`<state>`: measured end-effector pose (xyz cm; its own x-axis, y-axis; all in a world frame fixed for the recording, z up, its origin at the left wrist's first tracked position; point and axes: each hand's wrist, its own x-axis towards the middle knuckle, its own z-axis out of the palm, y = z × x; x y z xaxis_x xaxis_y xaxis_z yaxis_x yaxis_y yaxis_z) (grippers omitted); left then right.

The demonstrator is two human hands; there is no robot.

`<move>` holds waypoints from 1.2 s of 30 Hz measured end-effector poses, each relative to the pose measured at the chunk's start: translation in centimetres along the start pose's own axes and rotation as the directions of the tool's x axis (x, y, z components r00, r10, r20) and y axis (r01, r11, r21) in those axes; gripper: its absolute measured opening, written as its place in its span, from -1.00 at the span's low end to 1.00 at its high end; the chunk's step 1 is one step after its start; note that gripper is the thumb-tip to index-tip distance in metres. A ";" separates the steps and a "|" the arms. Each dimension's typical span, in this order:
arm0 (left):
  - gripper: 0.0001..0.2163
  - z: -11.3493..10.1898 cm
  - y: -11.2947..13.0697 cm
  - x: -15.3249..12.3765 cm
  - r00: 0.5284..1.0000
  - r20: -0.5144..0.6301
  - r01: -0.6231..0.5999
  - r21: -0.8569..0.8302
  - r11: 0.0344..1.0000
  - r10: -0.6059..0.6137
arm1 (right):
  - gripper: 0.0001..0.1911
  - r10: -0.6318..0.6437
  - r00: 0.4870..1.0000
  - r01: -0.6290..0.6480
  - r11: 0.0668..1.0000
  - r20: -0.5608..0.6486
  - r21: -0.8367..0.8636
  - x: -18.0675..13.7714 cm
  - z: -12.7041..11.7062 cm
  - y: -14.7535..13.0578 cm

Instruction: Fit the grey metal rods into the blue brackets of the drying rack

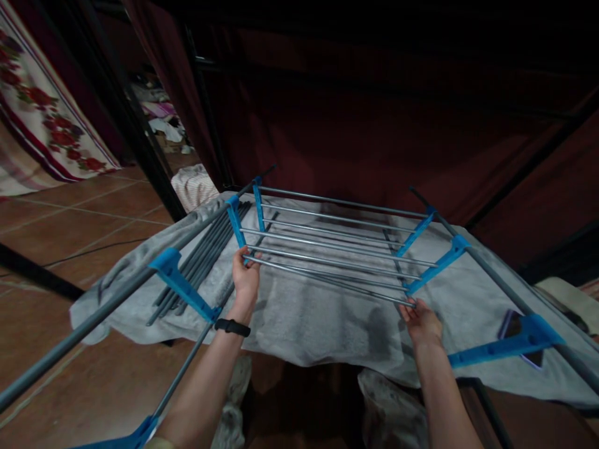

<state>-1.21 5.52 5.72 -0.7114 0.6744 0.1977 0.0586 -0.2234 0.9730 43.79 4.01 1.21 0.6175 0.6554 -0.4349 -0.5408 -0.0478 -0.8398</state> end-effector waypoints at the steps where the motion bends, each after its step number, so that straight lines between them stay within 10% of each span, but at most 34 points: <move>1: -0.52 0.3 0.0 -0.1 0.999 -0.008 0.031 -0.120 0.992 -0.032 | -0.77 -0.005 1.000 0.005 1.000 -0.004 -0.008 0.2 -0.1 0.1; 12: -0.11 1.5 3.5 -2.1 0.996 0.072 -0.026 -0.387 0.922 0.059 | -0.77 0.052 0.999 -0.052 0.998 0.009 -0.045 0.6 0.1 0.6; 36: -0.29 3.8 5.7 -4.3 0.959 0.252 -0.021 -0.388 0.922 0.127 | -0.84 0.119 0.990 -0.106 0.982 0.075 -0.157 -1.7 1.8 2.3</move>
<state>4.85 4.00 10.86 -0.4988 0.7957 0.3437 -0.2027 -0.4926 0.8463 40.46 4.08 0.57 0.5046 0.6996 -0.5059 -0.5065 -0.2346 -0.8297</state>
